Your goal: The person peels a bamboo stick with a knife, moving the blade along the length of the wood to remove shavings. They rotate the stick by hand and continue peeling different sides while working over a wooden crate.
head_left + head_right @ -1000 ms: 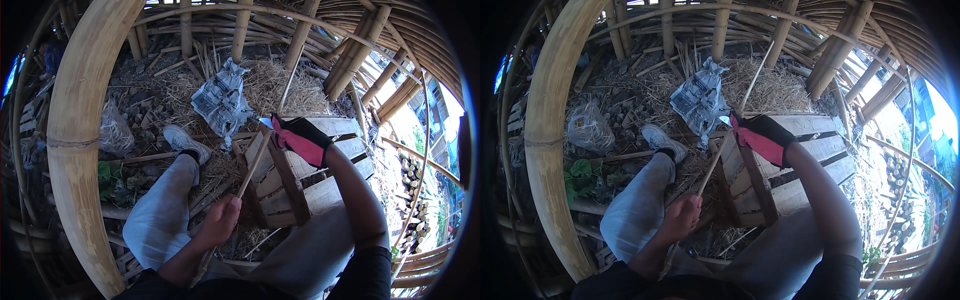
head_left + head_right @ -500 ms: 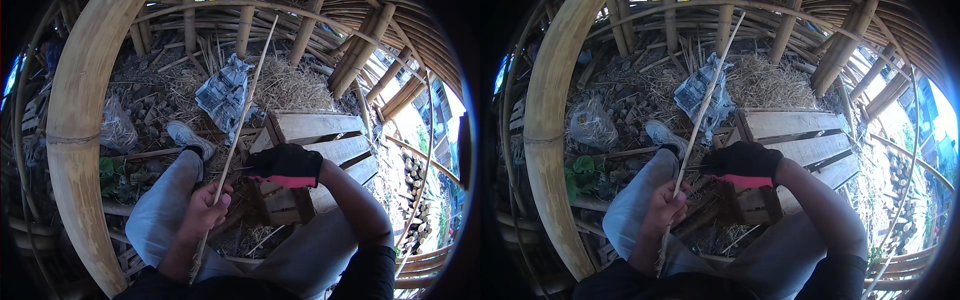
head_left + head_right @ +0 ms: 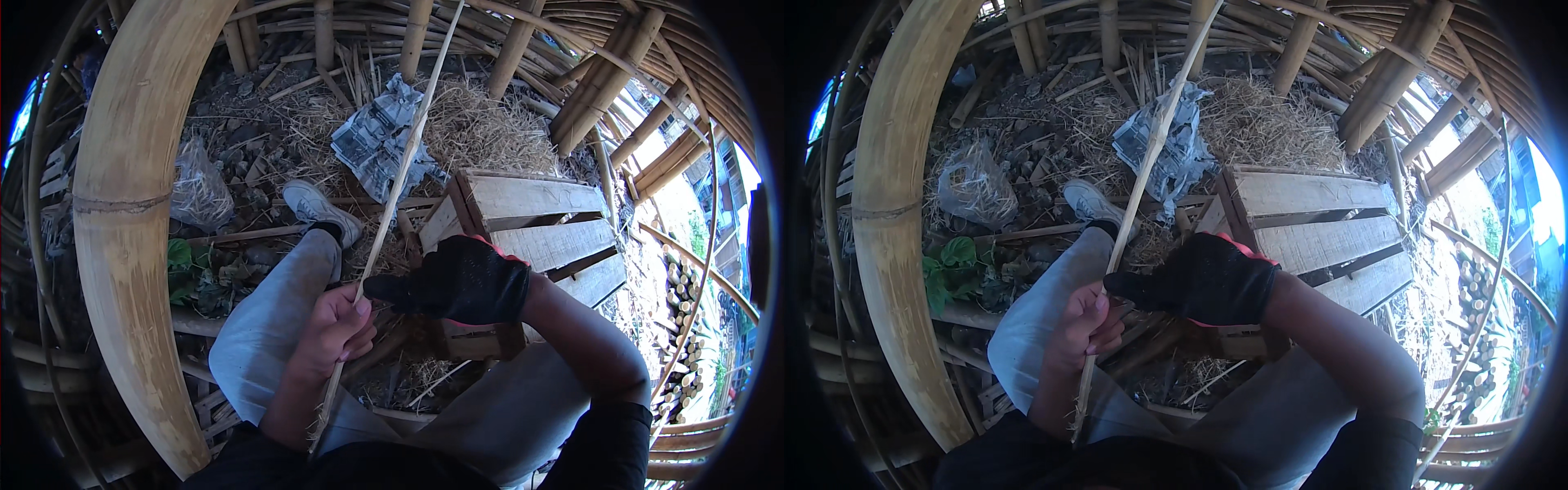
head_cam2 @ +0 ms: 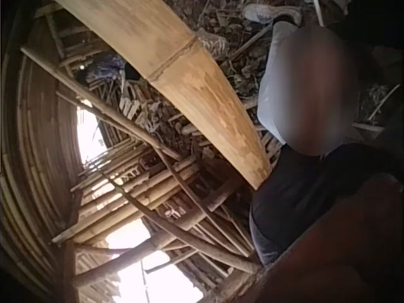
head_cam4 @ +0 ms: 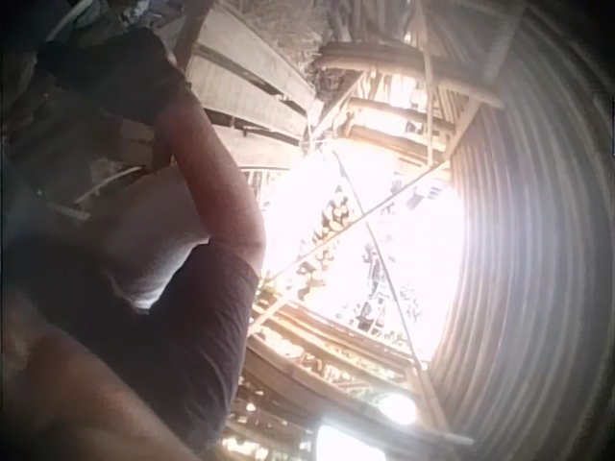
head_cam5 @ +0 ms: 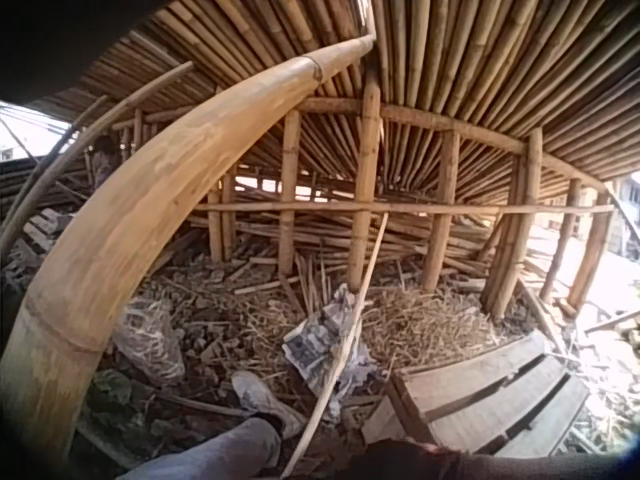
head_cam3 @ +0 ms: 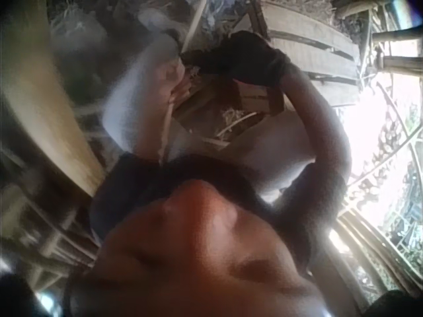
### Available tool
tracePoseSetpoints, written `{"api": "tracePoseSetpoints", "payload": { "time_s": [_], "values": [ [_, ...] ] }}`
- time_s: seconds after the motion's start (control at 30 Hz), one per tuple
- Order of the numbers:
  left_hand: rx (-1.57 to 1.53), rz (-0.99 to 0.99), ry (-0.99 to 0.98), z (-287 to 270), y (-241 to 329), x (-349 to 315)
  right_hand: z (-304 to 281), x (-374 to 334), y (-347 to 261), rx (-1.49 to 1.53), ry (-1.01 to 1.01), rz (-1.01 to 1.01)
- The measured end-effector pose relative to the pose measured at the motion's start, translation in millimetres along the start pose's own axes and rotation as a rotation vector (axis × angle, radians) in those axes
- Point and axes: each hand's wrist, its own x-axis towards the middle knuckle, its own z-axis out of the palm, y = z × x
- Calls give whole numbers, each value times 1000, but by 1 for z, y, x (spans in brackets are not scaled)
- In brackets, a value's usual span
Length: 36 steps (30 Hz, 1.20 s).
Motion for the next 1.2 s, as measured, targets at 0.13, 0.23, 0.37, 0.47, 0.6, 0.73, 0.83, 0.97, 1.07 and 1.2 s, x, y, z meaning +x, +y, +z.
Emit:
{"api": "tracePoseSetpoints", "payload": {
  "time_s": [0.13, 0.23, 0.37, 0.47, 0.6, 0.73, 0.83, 0.97, 1.07, 1.2],
  "values": [
    [171, -9, 10, 8, 2, 3, 5, -2, -3, 69, 36, -14],
    [165, -64, 86, 9, 2, 5, 10, -4, -4, 137, 126, -33],
    [130, -64, 91, 6, 1, 5, 7, -6, -5, 115, 35, 15],
    [18, -61, 65, 0, -4, 6, 5, -7, -5, 108, -30, 50],
    [7, -101, 114, 0, -1, 7, 4, -7, 0, 98, -13, -59],
    [0, -105, 84, 0, -1, 10, 5, -10, 3, 165, -43, -43],
    [-54, -141, 39, -10, 0, 8, 5, -10, 3, 150, 16, -79],
    [-103, -128, 30, -10, 2, 8, 0, -9, 0, 116, -104, -21],
    [-125, -133, 77, -13, 4, 9, -4, -10, 1, 119, -130, -15],
    [-89, -114, 77, -15, 6, 10, -1, -14, 6, 168, -7, -62]
  ]
}}
